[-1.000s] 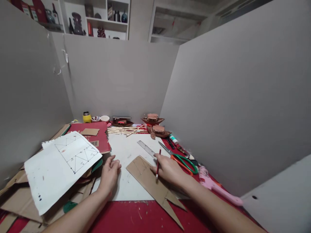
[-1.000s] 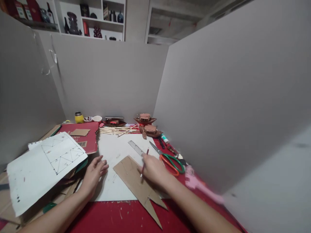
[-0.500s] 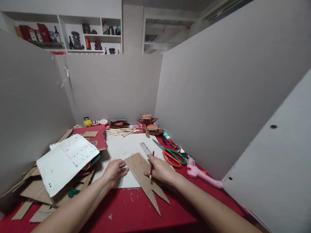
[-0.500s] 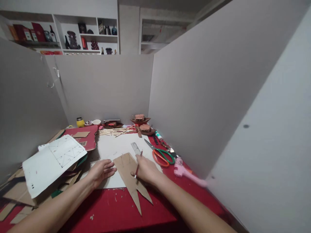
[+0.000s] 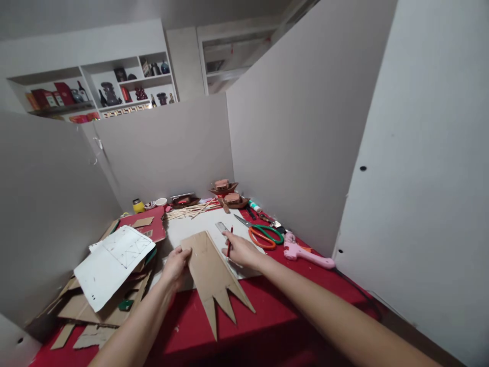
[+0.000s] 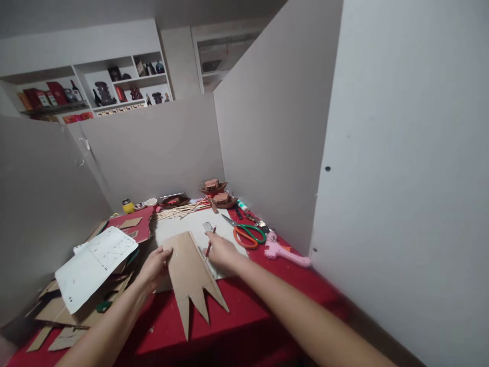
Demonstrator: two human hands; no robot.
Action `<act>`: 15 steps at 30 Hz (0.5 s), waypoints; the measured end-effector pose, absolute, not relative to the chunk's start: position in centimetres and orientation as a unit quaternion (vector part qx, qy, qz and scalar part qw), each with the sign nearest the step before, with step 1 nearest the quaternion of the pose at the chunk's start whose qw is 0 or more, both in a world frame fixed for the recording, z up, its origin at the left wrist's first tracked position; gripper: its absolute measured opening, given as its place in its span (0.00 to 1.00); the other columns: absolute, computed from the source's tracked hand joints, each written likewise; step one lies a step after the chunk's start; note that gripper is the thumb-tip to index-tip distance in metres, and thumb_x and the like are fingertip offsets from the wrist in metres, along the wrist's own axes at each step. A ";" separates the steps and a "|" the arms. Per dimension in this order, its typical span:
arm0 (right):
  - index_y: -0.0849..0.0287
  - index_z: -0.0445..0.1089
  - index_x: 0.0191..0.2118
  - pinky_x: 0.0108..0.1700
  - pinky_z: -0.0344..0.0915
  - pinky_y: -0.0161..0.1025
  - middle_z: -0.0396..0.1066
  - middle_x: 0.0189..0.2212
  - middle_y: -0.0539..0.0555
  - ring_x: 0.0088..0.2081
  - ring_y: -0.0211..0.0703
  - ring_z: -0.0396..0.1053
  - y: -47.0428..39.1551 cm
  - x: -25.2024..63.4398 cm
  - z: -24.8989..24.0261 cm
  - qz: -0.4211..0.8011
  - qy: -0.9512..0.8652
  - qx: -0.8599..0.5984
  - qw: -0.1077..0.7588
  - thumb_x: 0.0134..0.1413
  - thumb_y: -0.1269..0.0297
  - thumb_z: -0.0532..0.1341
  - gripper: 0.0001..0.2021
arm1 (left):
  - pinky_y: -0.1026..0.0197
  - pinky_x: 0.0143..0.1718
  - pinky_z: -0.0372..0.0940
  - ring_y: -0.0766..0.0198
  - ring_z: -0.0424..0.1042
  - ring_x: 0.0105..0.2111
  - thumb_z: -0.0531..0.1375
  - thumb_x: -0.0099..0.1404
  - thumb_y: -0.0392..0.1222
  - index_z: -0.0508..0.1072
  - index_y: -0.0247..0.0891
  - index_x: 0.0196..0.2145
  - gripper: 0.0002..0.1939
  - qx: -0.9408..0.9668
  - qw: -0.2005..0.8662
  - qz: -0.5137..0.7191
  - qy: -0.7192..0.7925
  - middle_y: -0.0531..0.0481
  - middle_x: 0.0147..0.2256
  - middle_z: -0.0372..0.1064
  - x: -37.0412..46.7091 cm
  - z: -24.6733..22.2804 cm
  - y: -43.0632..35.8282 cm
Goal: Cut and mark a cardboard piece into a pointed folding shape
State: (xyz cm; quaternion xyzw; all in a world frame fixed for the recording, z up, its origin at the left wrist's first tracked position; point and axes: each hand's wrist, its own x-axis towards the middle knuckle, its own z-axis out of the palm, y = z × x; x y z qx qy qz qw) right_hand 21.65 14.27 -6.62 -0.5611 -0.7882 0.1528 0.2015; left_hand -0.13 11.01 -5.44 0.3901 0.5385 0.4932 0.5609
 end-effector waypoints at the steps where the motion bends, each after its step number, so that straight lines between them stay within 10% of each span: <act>1: 0.59 0.67 0.55 0.47 0.71 0.51 0.69 0.53 0.58 0.48 0.49 0.71 14.8 21.6 -6.4 0.142 -0.790 -0.563 0.198 0.64 0.61 0.61 0.17 | 0.51 0.42 0.71 0.57 0.73 0.43 0.60 0.68 0.45 0.70 0.36 0.52 0.17 0.396 0.551 0.504 0.534 0.44 0.49 0.71 -0.7 -5.0 10.7; 6: 0.60 0.67 0.55 0.47 0.71 0.51 0.69 0.53 0.58 0.48 0.49 0.71 17.3 20.3 -5.9 0.096 -0.799 -0.570 0.164 0.64 0.60 0.61 0.17 | 0.63 0.28 0.65 0.58 0.77 0.29 0.70 0.51 0.46 0.75 0.36 0.42 0.21 0.411 0.517 0.548 0.513 0.49 0.30 0.78 -2.8 -3.6 8.7; 15: 0.61 0.67 0.55 0.47 0.71 0.51 0.69 0.52 0.59 0.48 0.49 0.71 20.1 27.8 -5.0 0.048 -0.752 -0.651 0.092 0.64 0.61 0.61 0.17 | 0.61 0.33 0.68 0.53 0.79 0.35 0.71 0.49 0.48 0.76 0.37 0.38 0.20 0.396 0.515 0.549 0.526 0.48 0.33 0.80 -5.0 -4.0 5.9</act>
